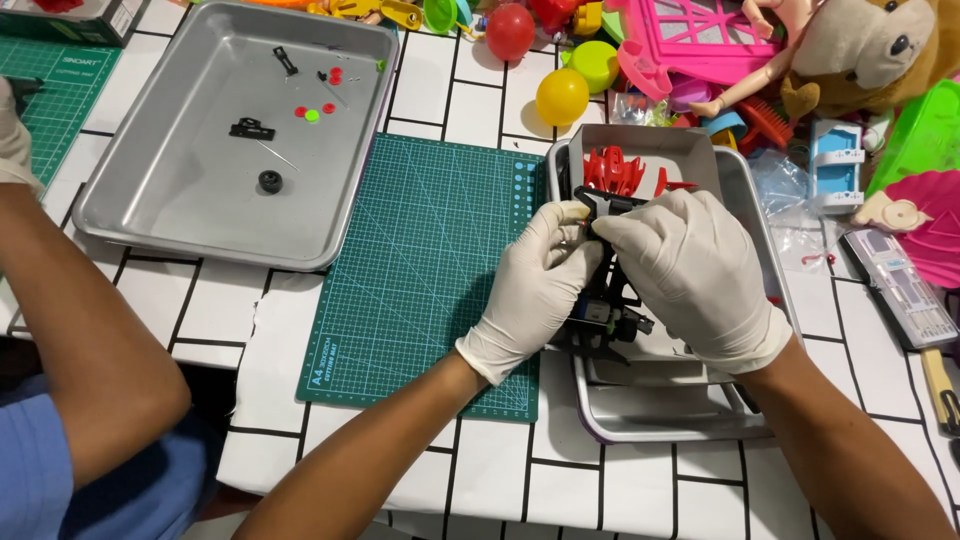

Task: Assembling a toy car chassis by installing gears, a motor, and plastic covers on a workspace.

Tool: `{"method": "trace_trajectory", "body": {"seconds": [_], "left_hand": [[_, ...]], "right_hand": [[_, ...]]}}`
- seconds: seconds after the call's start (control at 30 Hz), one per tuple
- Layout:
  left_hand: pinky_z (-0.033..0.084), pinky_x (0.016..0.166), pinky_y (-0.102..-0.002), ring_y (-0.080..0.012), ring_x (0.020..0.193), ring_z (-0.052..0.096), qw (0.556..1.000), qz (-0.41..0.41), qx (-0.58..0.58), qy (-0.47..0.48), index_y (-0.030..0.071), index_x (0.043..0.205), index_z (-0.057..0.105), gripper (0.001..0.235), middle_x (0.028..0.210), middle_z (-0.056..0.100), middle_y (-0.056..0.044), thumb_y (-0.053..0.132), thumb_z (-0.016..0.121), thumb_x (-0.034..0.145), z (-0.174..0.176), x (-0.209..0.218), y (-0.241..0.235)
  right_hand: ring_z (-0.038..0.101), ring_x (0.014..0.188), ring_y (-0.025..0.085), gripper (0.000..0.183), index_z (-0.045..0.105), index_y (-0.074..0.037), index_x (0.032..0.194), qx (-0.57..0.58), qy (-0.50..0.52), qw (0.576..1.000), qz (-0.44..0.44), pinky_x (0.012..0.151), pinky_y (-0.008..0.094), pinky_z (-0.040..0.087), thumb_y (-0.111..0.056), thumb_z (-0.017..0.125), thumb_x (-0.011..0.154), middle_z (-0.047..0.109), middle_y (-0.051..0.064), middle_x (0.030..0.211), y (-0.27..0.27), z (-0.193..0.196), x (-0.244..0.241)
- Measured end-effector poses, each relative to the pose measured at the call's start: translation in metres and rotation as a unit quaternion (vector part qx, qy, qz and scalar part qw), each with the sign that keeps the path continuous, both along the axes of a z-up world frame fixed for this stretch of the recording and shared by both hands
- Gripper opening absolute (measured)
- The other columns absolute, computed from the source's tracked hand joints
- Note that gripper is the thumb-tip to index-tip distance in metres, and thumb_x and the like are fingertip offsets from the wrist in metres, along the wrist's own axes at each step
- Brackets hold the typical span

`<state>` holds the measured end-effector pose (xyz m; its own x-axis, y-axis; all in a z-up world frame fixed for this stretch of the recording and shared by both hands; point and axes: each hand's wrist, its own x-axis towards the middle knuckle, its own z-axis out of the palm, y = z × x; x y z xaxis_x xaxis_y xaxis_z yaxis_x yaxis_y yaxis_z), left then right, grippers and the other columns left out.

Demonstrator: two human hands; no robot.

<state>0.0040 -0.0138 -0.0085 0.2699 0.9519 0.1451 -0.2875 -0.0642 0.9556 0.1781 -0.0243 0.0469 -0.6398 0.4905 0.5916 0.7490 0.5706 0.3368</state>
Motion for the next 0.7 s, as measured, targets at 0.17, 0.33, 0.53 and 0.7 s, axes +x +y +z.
{"method": "trace_trajectory", "body": {"seconds": [0.17, 0.33, 0.53, 0.7], "left_hand": [[0.049, 0.071, -0.019, -0.0042, 0.083, 0.058, 0.999, 0.042, 0.005, 0.012, 0.010, 0.109, 0.062, 0.013, 0.093, 0.064, 0.001, 0.021, 0.062, 0.101, -0.009, 0.000, 0.005], [0.044, 0.062, -0.017, -0.0019, 0.069, 0.049, 0.998, 0.052, -0.005, 0.025, 0.011, 0.102, 0.061, 0.009, 0.079, 0.058, 0.004, 0.018, 0.067, 0.098, -0.001, -0.002, 0.005], [0.044, 0.060, -0.017, -0.0015, 0.064, 0.048, 0.996, 0.077, -0.019, 0.048, 0.012, 0.097, 0.061, 0.007, 0.074, 0.059, 0.005, 0.009, 0.067, 0.095, 0.005, -0.001, 0.004], [0.040, 0.059, -0.019, -0.0024, 0.063, 0.043, 0.995, 0.089, -0.032, 0.045, 0.012, 0.093, 0.060, 0.004, 0.072, 0.054, 0.007, 0.012, 0.064, 0.094, 0.011, -0.002, 0.002]], "right_hand": [[0.059, 0.083, 0.022, 0.019, 0.067, -0.018, 0.116, -0.001, -0.076, 0.997, -0.018, 0.068, 0.035, 0.044, -0.005, 0.062, 0.104, 0.067, -0.003, 0.089, -0.002, 0.004, -0.005], [0.061, 0.086, 0.024, 0.022, 0.064, -0.017, 0.123, -0.024, -0.066, 0.997, -0.007, 0.070, 0.036, 0.047, -0.005, 0.061, 0.105, 0.069, -0.002, 0.097, -0.004, 0.008, -0.002], [0.063, 0.093, 0.029, 0.024, 0.065, -0.009, 0.126, -0.095, 0.011, 0.994, 0.048, 0.083, 0.041, 0.052, -0.005, 0.069, 0.103, 0.068, 0.007, 0.107, -0.004, 0.016, 0.003], [0.063, 0.101, 0.028, 0.018, 0.070, -0.007, 0.119, -0.133, 0.026, 0.990, 0.048, 0.089, 0.040, 0.051, -0.010, 0.071, 0.102, 0.069, 0.006, 0.114, -0.004, 0.018, 0.002]]}}
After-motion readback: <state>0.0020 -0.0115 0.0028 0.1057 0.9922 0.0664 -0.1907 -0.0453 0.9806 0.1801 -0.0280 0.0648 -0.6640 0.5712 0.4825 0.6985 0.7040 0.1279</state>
